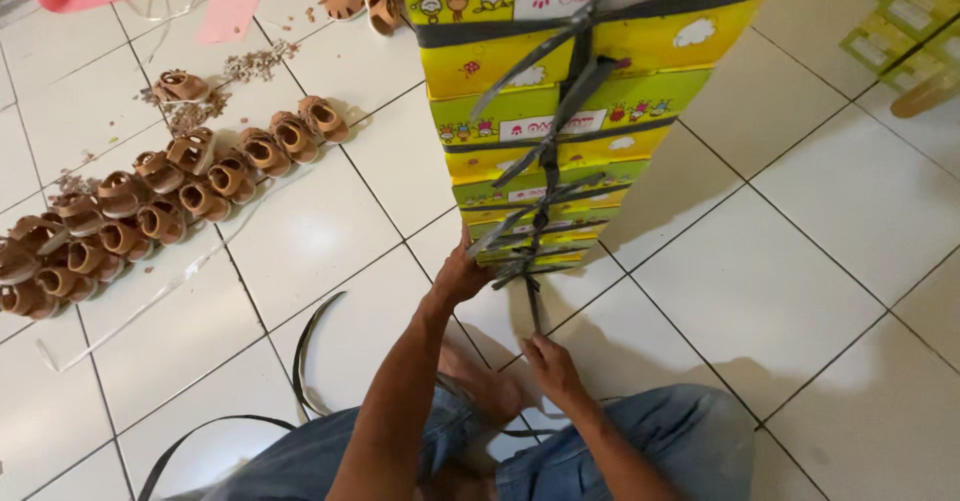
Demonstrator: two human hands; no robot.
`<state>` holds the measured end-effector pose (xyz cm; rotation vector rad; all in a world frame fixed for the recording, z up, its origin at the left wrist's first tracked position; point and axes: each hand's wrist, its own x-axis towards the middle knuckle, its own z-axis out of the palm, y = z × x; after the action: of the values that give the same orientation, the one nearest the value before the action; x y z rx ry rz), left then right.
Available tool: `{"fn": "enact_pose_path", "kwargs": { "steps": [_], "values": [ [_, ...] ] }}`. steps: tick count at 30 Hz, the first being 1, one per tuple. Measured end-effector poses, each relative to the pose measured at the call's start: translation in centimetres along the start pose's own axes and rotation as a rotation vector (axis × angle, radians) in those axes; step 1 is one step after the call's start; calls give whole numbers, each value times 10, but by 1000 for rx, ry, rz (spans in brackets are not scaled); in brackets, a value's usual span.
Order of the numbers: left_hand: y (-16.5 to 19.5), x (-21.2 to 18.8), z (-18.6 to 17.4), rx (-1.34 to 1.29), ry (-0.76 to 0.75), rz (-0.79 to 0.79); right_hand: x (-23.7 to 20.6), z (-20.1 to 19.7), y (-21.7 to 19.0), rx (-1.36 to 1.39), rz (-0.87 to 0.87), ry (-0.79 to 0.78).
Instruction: The person sits on the floor and uses a long black strap to secure a vertical stack of green and yellow boxes. They wrap the strap around the stack multiple times and tie knots to hold the boxes together.
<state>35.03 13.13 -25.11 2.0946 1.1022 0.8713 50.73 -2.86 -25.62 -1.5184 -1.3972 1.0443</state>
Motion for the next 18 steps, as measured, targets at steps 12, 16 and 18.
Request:
{"fn": "enact_pose_path", "kwargs": {
  "steps": [12, 16, 18],
  "values": [
    [21, -55, 2, 348, -71, -342, -67, -31, -13, -229, -428, 245],
    [26, -119, -1, 614, -148, -336, -87, -48, -16, -311, 20, 125],
    [27, -151, 3, 739, -286, -287, -95, -59, -17, -308, 19, 56]
  ]
}}
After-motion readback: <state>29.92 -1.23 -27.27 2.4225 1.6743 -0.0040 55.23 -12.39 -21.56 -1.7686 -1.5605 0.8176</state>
